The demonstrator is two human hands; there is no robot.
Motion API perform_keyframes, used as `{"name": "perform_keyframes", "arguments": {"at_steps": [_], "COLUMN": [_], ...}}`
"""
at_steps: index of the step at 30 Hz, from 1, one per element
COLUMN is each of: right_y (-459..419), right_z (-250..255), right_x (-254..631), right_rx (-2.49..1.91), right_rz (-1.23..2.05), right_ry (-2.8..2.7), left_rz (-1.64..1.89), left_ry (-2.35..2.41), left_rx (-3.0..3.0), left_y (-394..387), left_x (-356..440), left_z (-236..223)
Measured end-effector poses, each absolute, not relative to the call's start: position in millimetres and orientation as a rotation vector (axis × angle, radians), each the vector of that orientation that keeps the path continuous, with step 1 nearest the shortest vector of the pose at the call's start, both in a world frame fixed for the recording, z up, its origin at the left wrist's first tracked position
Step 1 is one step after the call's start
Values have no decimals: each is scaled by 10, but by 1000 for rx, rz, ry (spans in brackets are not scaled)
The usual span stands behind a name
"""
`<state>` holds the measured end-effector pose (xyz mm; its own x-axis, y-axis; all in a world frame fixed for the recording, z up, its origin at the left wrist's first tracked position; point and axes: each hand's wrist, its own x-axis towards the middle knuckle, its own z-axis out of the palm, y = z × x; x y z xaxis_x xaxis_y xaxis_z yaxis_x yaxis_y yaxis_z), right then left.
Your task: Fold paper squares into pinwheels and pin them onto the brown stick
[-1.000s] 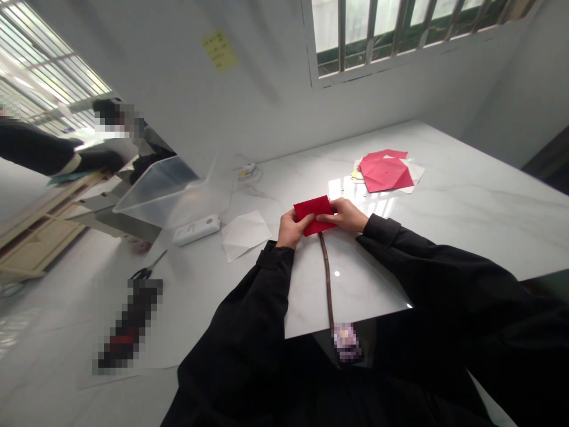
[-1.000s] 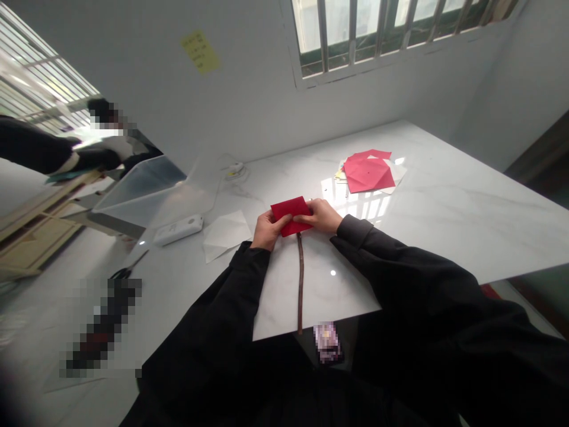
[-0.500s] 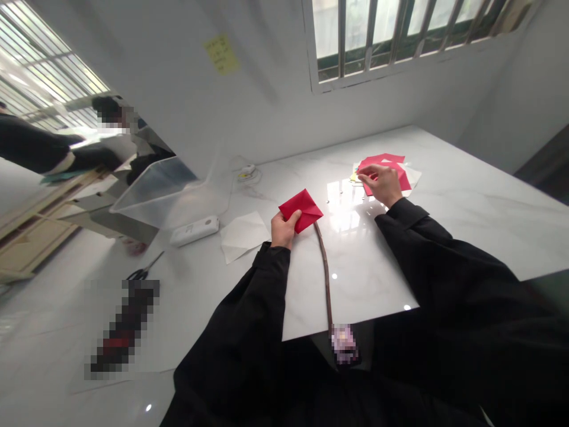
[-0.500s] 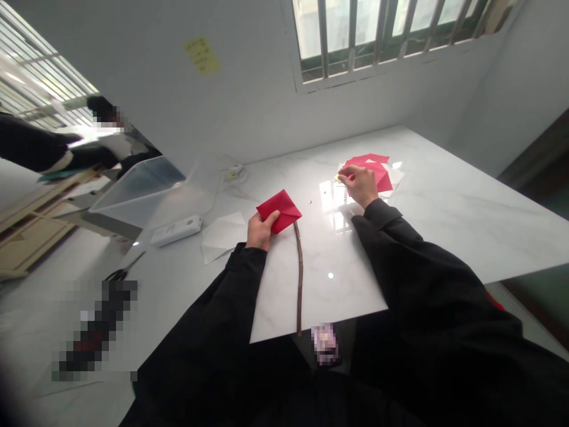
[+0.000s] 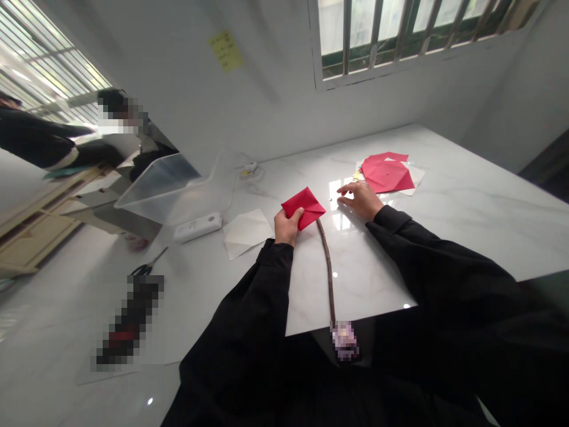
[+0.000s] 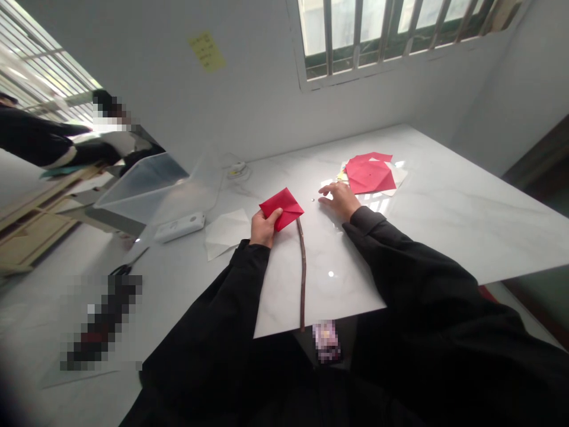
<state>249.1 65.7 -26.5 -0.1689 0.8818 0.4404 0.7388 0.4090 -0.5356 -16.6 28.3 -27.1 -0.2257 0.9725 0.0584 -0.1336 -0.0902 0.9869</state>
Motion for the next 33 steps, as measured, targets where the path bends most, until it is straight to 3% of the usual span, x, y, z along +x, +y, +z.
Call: {"name": "perform_keyframes", "arguments": {"at_steps": [25, 33], "right_y": [742, 650], "right_z": [-374, -284], "right_x": [2231, 2276], "right_rx": [-1445, -1328], "right_rz": [396, 583], "right_ry": [-1742, -1628], "left_rz": [1463, 1455], "left_ry": [1212, 1221], "left_rx": [1126, 1155], "left_y": [279, 265], "left_x": [-146, -151], "left_z": [-295, -286]}}
